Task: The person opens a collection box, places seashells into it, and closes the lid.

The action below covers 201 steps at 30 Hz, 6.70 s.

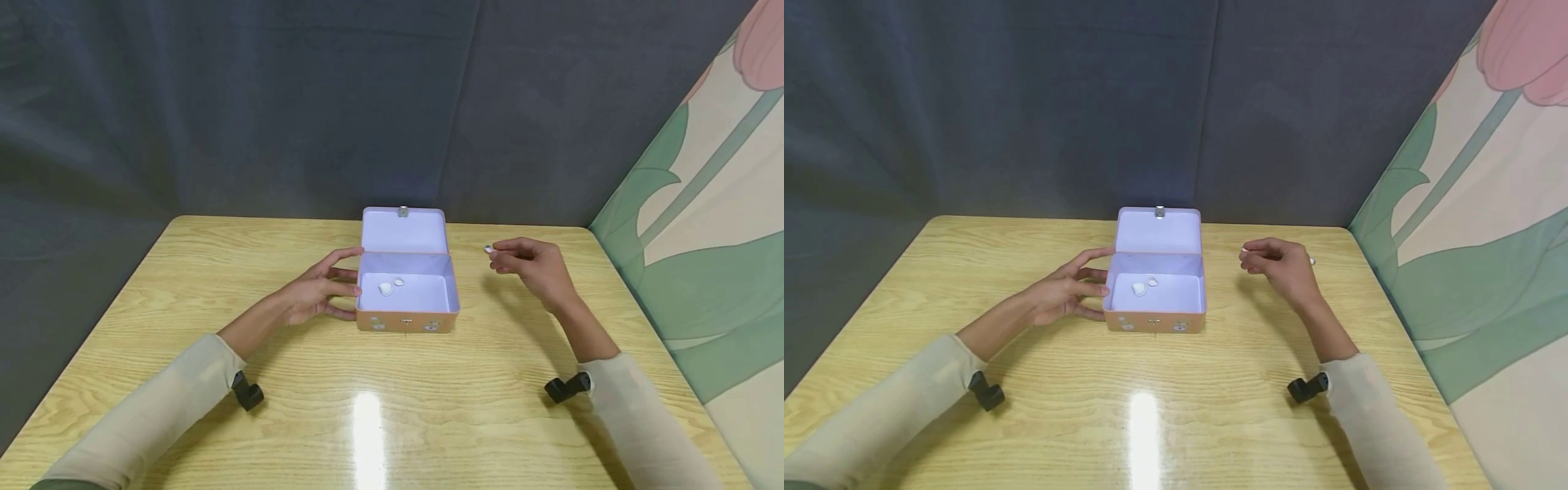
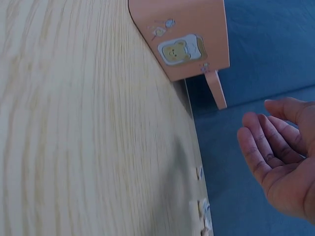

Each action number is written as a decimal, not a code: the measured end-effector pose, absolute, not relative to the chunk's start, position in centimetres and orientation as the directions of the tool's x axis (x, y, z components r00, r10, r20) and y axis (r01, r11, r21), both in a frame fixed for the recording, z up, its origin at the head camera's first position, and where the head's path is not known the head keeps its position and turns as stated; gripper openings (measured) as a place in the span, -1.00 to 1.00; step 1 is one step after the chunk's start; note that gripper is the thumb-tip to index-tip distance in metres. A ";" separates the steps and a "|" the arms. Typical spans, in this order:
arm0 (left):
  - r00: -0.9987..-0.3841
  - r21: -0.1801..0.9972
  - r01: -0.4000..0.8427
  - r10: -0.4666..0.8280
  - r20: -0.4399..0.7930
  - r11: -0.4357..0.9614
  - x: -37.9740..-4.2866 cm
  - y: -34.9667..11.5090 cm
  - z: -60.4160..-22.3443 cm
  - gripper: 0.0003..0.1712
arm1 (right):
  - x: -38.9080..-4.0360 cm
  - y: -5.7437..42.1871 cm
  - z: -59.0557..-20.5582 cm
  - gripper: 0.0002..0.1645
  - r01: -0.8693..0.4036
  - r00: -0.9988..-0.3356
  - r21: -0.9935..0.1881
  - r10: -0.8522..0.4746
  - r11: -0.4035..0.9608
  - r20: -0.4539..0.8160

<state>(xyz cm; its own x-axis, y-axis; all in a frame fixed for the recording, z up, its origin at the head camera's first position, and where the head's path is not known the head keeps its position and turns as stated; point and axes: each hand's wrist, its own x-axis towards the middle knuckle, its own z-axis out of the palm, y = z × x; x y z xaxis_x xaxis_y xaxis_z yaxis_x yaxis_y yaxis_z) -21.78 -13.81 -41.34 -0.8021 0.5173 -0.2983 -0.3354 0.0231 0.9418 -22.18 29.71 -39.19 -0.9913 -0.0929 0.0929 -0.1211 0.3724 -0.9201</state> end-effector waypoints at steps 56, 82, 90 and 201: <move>-0.812 0.943 -0.332 0.503 -0.295 0.016 -22.1 -13.8 -41.8 0.00 | -25.1 39.3 -42.9 -0.46 0.119 -0.989 -0.787 0.006 0.606 -0.145; -0.827 0.945 -0.326 0.482 -0.289 0.007 -22.0 -13.8 -42.0 -0.02 | -25.3 38.7 -43.1 -0.44 0.150 -0.983 -0.714 0.028 0.684 -0.180; -0.828 0.944 -0.331 0.479 -0.290 -0.001 -22.0 -13.6 -42.0 -0.02 | -25.0 38.9 -43.0 -0.41 0.148 -0.986 -0.743 0.037 0.652 -0.164; -0.804 0.939 -0.345 0.513 -0.302 0.011 -21.7 -13.2 -41.4 -0.04 | -23.3 22.8 -38.1 -0.58 -0.064 -0.996 -0.939 -0.080 0.338 0.039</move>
